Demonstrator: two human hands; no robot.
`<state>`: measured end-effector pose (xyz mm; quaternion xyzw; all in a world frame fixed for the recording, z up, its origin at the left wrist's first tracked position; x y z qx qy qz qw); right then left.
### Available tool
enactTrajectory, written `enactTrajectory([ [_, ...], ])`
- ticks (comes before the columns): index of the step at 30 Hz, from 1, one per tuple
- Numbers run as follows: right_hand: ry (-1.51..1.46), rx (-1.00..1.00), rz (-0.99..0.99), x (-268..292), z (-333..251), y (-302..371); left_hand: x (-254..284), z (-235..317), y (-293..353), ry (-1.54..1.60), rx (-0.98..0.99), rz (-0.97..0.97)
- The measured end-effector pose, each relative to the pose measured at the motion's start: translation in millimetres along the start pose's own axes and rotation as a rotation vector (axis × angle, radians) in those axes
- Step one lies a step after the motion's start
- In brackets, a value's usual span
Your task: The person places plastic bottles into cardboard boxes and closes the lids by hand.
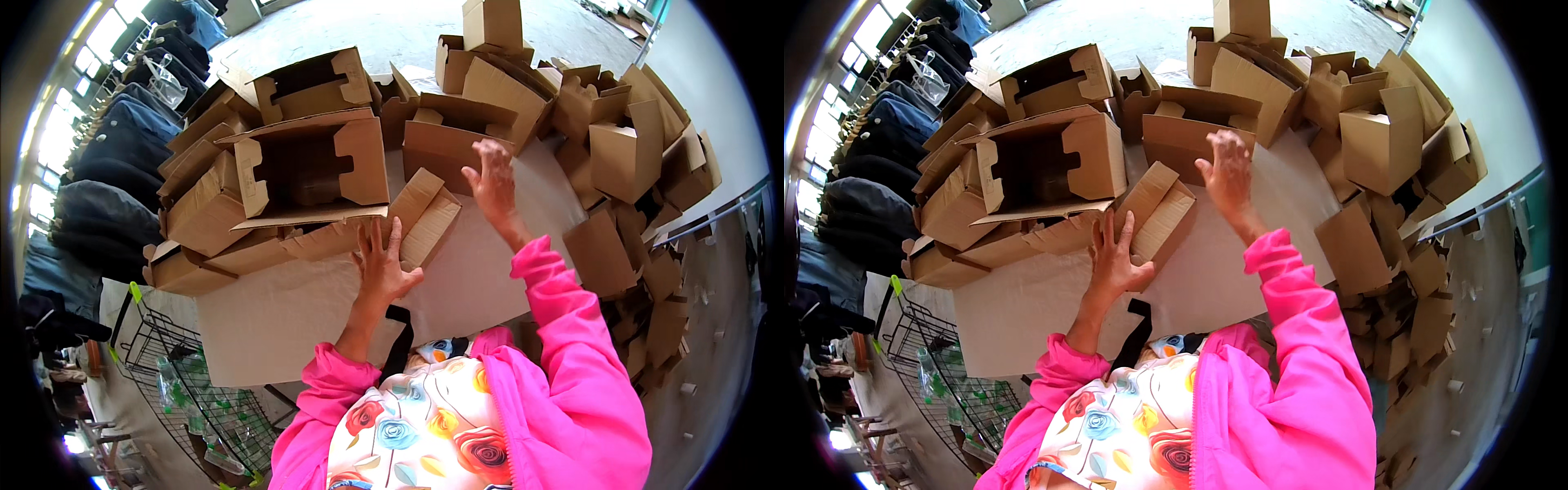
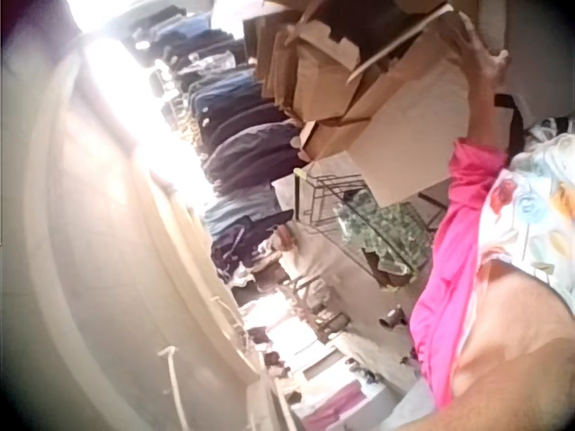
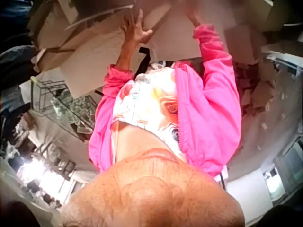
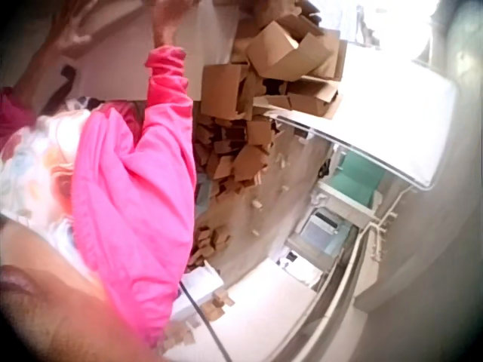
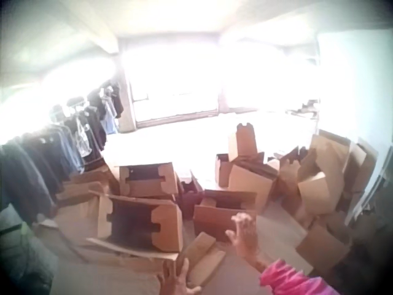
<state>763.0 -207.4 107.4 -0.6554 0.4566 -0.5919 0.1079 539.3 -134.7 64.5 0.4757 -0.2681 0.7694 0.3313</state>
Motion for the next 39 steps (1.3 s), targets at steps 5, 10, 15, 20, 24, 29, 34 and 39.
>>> enactTrajectory([
  [5,0.346,-0.042,-0.494,-62.5,56.0,-15.2,-9.0,12.9,-20.2,0.074,-0.193,0.146],
  [10,0.364,0.005,-0.636,-116.9,95.6,17.3,-5.1,16.0,-10.6,0.226,-0.210,0.257],
  [15,0.451,0.029,-0.607,-126.8,113.9,38.7,-4.6,10.1,6.8,0.212,-0.113,0.211],
  [20,0.428,-0.039,-0.519,-49.7,118.6,67.3,-5.3,2.1,-6.7,0.307,-0.221,0.206],
  [24,0.491,-0.117,-0.517,5.6,122.9,95.2,-5.9,1.7,-16.0,0.300,-0.338,0.112],
  [29,0.345,-0.196,-0.517,43.2,85.5,109.3,-0.4,2.4,-10.1,0.494,-0.277,0.140],
  [34,-0.338,-0.119,-0.309,26.6,-26.4,56.0,-92.0,-53.6,22.2,1.196,0.241,0.344],
  [39,-0.611,-0.359,-0.639,-48.1,-11.2,42.6,-159.1,-70.0,37.3,1.332,0.699,0.037],
])
Point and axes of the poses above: each hand's wrist, its own y-axis away from the middle knuckle, its own x-axis out of the back of the hand, z = x × y, the point moved 9 cm from there along -y, towards the middle knuckle, and after that the axes turned 3 degrees about z, right-handed, at the moved point
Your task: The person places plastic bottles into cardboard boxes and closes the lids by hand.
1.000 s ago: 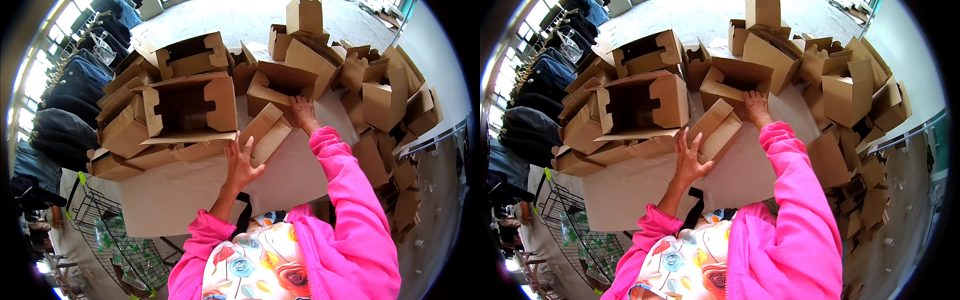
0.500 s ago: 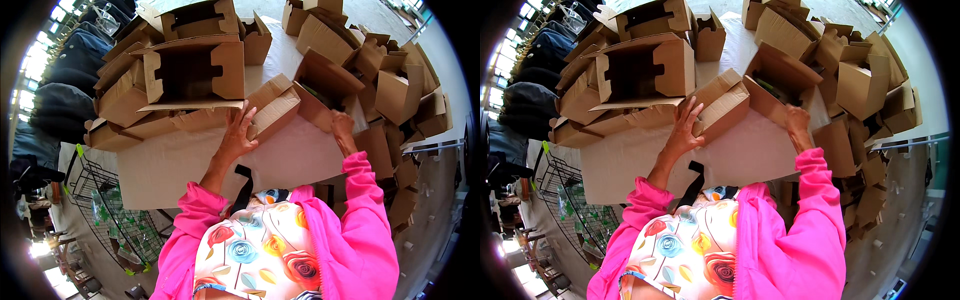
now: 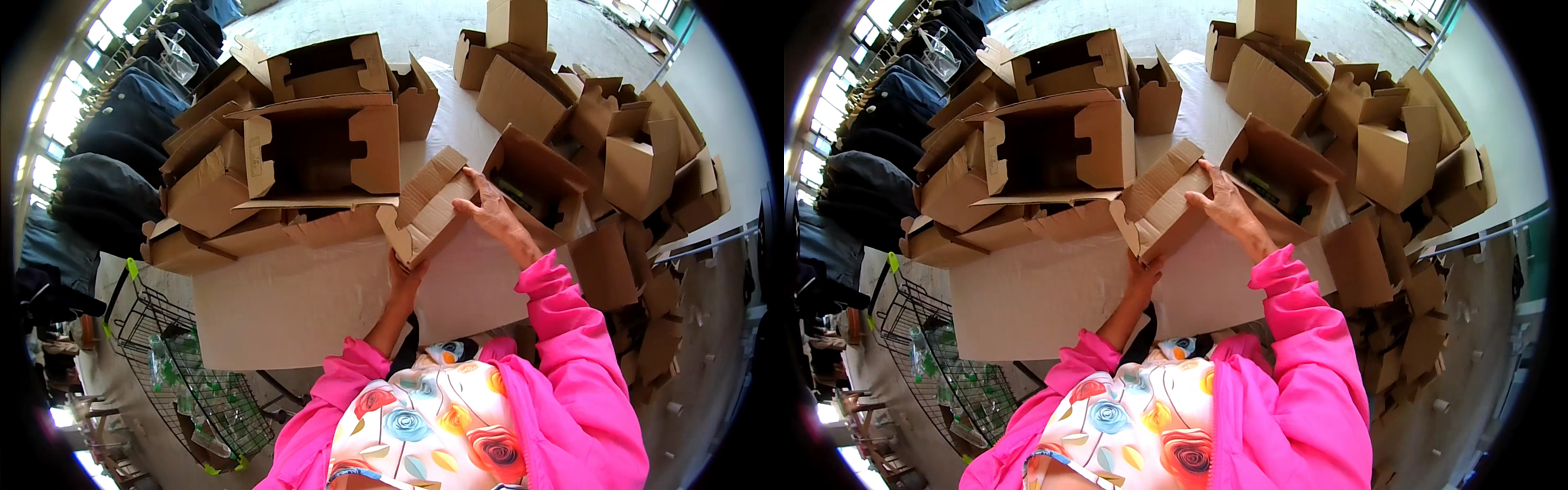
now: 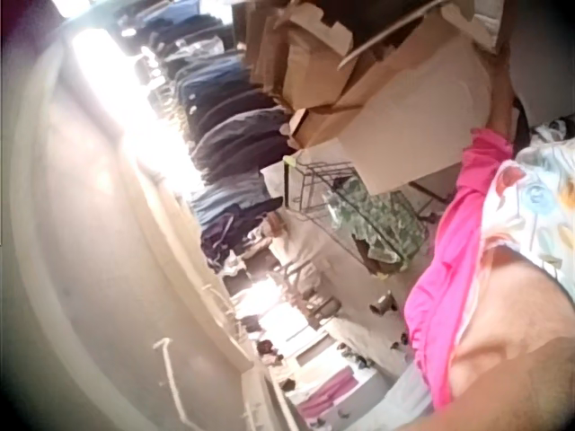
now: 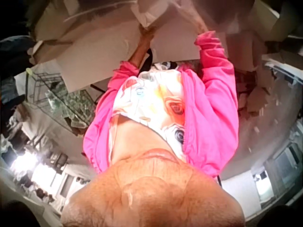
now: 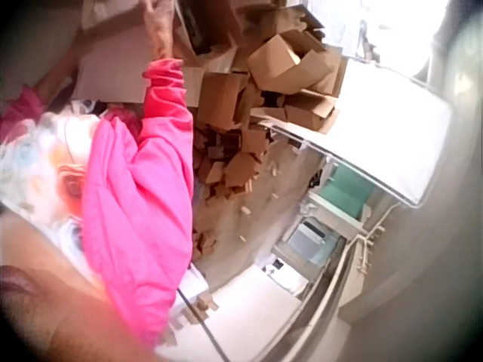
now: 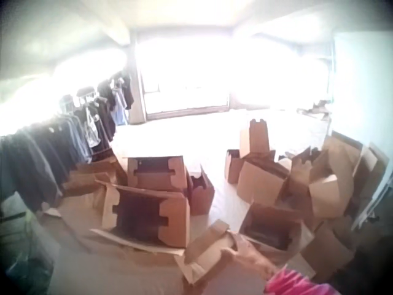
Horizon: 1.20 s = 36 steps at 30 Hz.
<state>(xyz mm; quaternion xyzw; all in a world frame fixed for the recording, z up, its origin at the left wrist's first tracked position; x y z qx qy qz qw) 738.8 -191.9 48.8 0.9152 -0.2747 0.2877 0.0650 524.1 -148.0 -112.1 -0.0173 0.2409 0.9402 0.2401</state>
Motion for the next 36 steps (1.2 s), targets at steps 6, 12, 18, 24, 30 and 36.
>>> enactTrajectory([
  [6,0.161,-0.100,-0.140,12.1,-1.1,-35.7,-13.0,-45.9,-45.3,-0.180,-0.403,0.235],
  [12,0.393,-0.082,-0.130,30.1,20.3,-73.6,-46.8,-21.3,-45.9,-0.270,-0.380,0.231],
  [18,0.051,-0.091,-0.075,17.7,34.0,-128.8,-81.0,-21.3,-73.6,-0.461,-0.510,0.424],
  [24,-0.074,0.027,-0.053,-14.4,20.3,-179.1,-96.6,-39.1,-128.1,-0.426,-0.508,0.535],
  [30,-0.109,0.015,0.014,-29.7,23.4,-206.8,-79.8,-35.3,-165.6,-0.450,-0.587,0.609],
  [36,0.045,-0.019,0.128,-35.2,29.7,-191.3,-81.5,-20.1,-182.8,-0.407,-0.498,0.454],
])
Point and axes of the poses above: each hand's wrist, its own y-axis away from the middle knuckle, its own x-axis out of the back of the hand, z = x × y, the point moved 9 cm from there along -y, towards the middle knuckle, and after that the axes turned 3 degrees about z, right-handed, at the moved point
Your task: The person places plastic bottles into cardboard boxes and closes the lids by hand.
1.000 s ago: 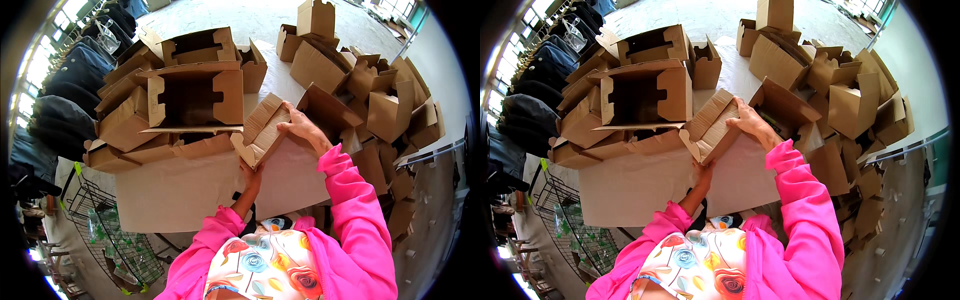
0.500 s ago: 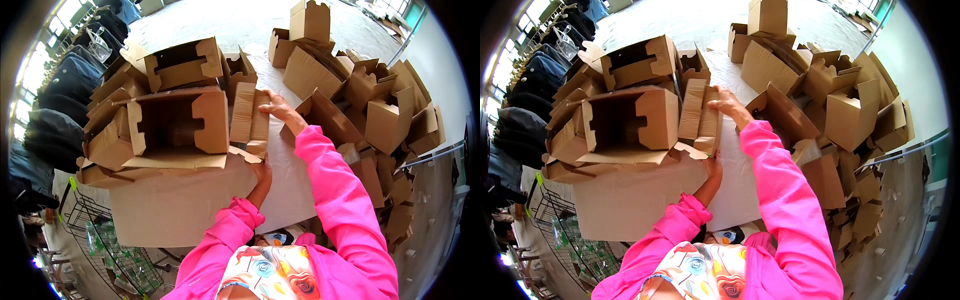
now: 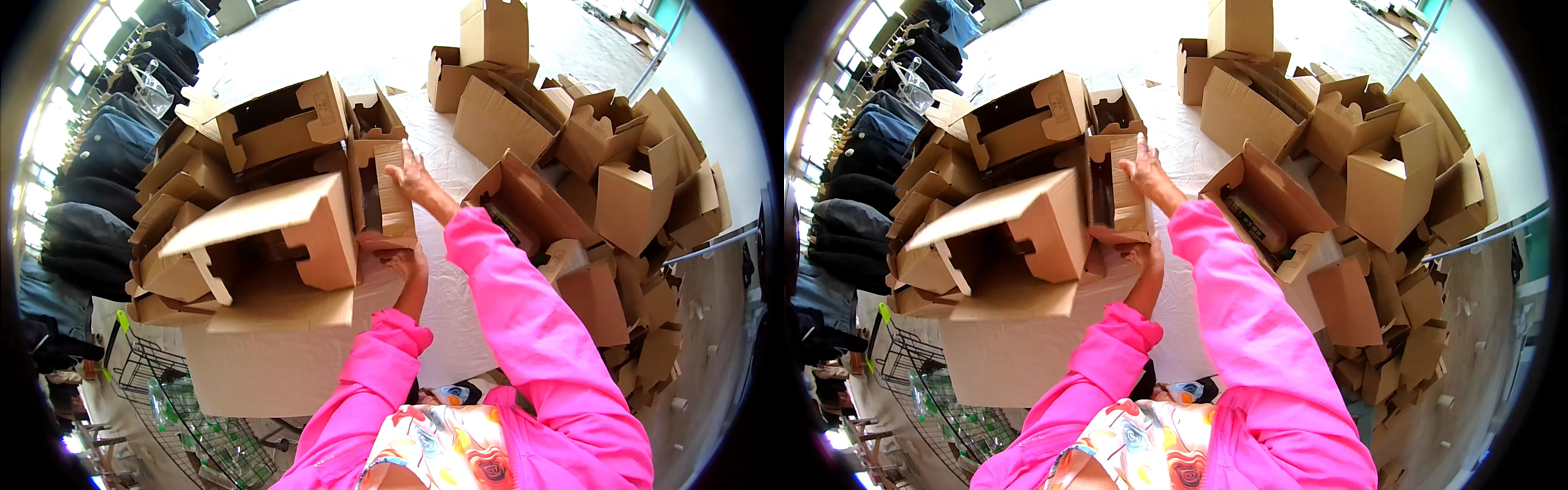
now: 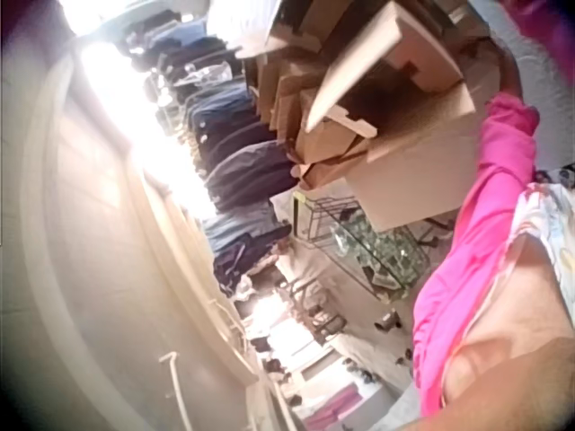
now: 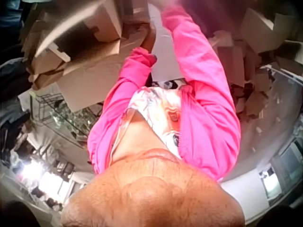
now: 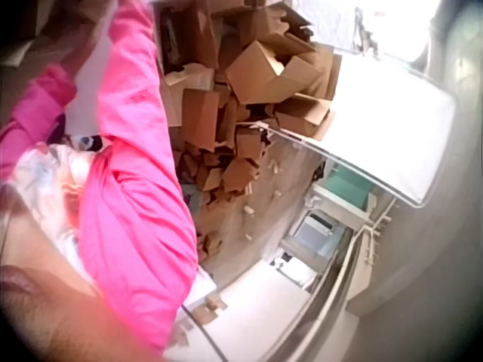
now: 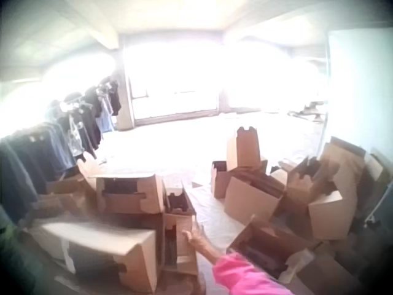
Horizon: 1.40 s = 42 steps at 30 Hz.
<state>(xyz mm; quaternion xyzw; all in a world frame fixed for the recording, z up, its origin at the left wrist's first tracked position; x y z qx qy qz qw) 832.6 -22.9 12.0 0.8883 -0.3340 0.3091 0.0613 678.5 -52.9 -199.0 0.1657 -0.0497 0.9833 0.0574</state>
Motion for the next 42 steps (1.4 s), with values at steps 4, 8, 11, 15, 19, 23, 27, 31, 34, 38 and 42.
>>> enactTrajectory([
  [4,-0.108,0.095,-0.029,-16.1,-16.1,37.6,19.1,23.9,-6.1,0.062,0.036,-0.272],
  [8,0.252,0.086,0.133,-7.2,-11.5,47.2,108.2,104.3,-40.7,-0.063,0.031,-0.750],
  [11,0.091,0.228,0.295,20.7,-50.4,64.9,170.2,157.0,-49.1,-0.174,-0.025,-0.903],
  [15,-0.062,0.198,0.192,9.7,-35.3,76.2,195.2,201.7,-28.9,-0.293,-0.230,-0.790],
  [19,-0.104,0.173,0.217,17.5,-28.5,76.9,267.1,211.0,-32.1,-0.333,-0.269,-0.627],
  [23,-0.062,0.109,0.176,20.3,-30.0,75.3,323.3,269.5,-55.7,-0.081,-0.532,-0.006],
  [27,-0.041,0.103,0.169,23.9,-44.7,76.5,306.8,322.4,-87.7,-0.488,-0.982,0.229],
  [31,0.018,0.120,0.134,24.1,-48.9,79.9,290.7,318.9,-123.3,-0.799,-0.923,0.182],
  [34,0.015,0.099,0.169,30.5,-46.7,89.7,296.1,298.2,-97.1,-0.766,-0.974,0.036],
  [38,-0.043,0.104,0.185,36.2,-47.0,102.0,300.6,305.6,-105.9,-0.854,-0.981,0.084],
  [42,-0.056,0.137,0.306,61.7,-36.9,121.1,299.5,317.6,-100.2,-0.731,-0.923,0.026],
])
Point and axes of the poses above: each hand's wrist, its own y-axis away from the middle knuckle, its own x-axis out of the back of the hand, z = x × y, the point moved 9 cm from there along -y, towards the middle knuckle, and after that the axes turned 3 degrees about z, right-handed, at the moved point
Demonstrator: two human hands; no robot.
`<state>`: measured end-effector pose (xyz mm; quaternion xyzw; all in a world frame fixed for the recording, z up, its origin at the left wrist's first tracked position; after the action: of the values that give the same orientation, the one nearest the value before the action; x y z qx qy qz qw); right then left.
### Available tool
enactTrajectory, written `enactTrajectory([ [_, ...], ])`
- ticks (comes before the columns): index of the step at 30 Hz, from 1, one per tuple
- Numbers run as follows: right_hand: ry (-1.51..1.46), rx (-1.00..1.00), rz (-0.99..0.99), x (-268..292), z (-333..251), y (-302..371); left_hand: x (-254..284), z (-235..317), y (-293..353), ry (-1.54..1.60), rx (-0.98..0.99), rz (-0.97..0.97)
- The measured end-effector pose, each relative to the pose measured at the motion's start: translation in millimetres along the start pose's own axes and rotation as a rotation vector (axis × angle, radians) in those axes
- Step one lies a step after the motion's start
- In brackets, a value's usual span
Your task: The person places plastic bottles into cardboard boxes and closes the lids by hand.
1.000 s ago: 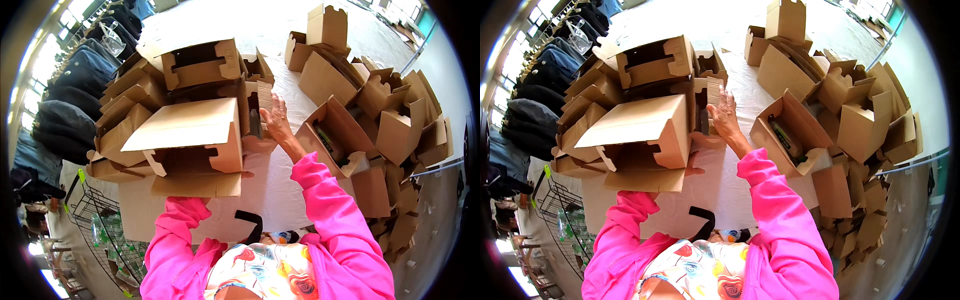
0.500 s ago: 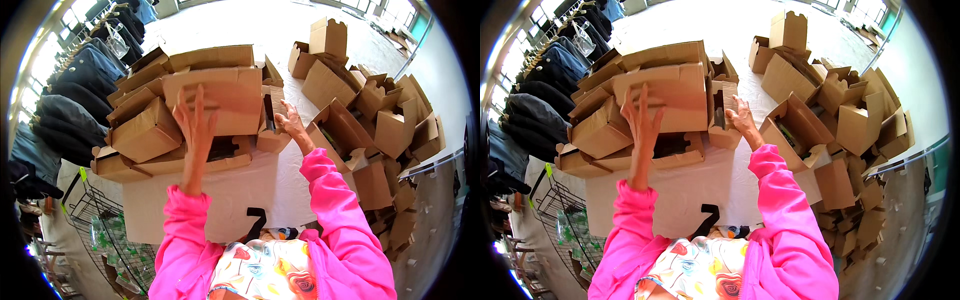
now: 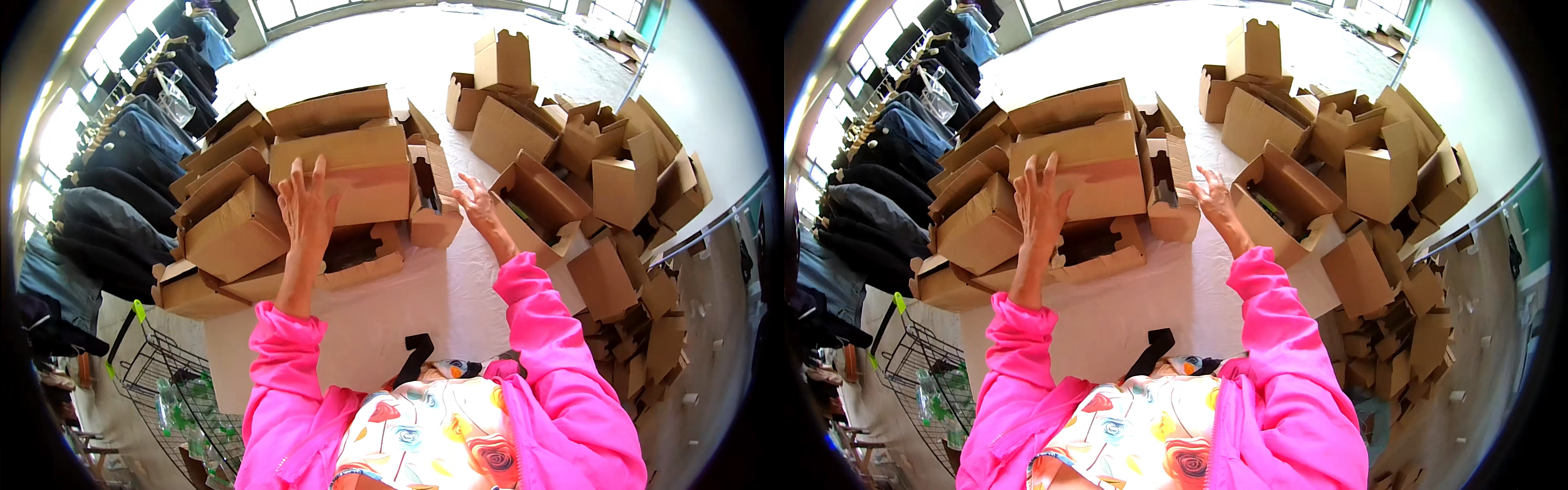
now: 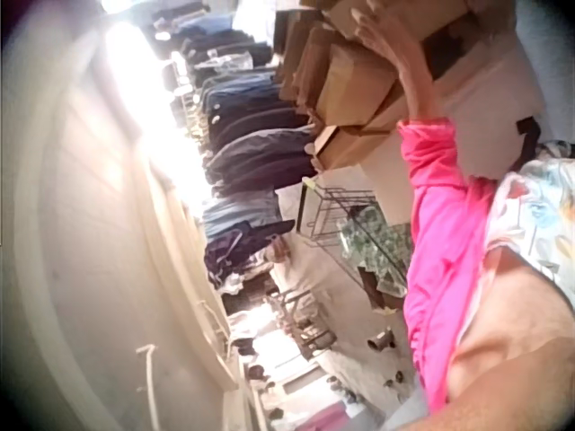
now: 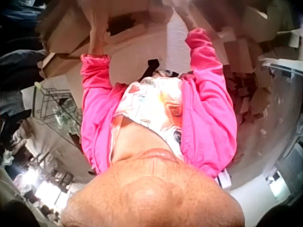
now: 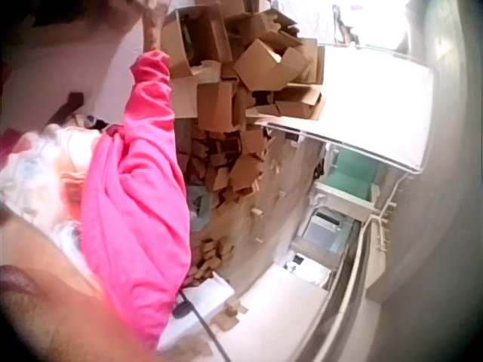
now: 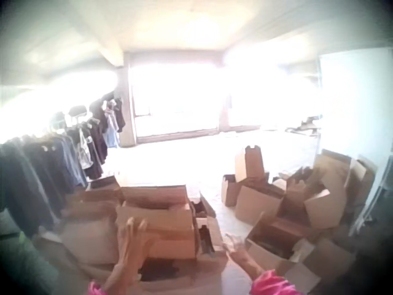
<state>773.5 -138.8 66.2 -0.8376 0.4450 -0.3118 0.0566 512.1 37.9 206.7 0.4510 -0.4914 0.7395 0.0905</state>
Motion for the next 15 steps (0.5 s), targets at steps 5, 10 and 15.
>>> enactTrajectory([
  [5,0.421,0.103,0.151,78.1,0.5,51.7,12.8,3.3,24.4,0.063,-0.025,0.075],
  [10,1.005,-0.260,0.017,143.6,66.3,105.8,17.7,10.4,33.0,0.173,-0.049,0.150],
  [15,0.938,-0.229,-0.005,154.8,101.7,115.9,47.1,58.7,53.1,0.317,-0.257,0.262],
])
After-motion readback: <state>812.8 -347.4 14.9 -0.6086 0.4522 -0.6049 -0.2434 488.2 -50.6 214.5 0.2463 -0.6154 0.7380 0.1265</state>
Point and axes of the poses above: each hand's wrist, its own y-axis away from the middle knuckle, its own x-axis out of the back of the hand, z = x × y, the point moved 9 cm from there along -y, towards the middle knuckle, and after that the axes turned 3 degrees about z, right-handed, at the moved point
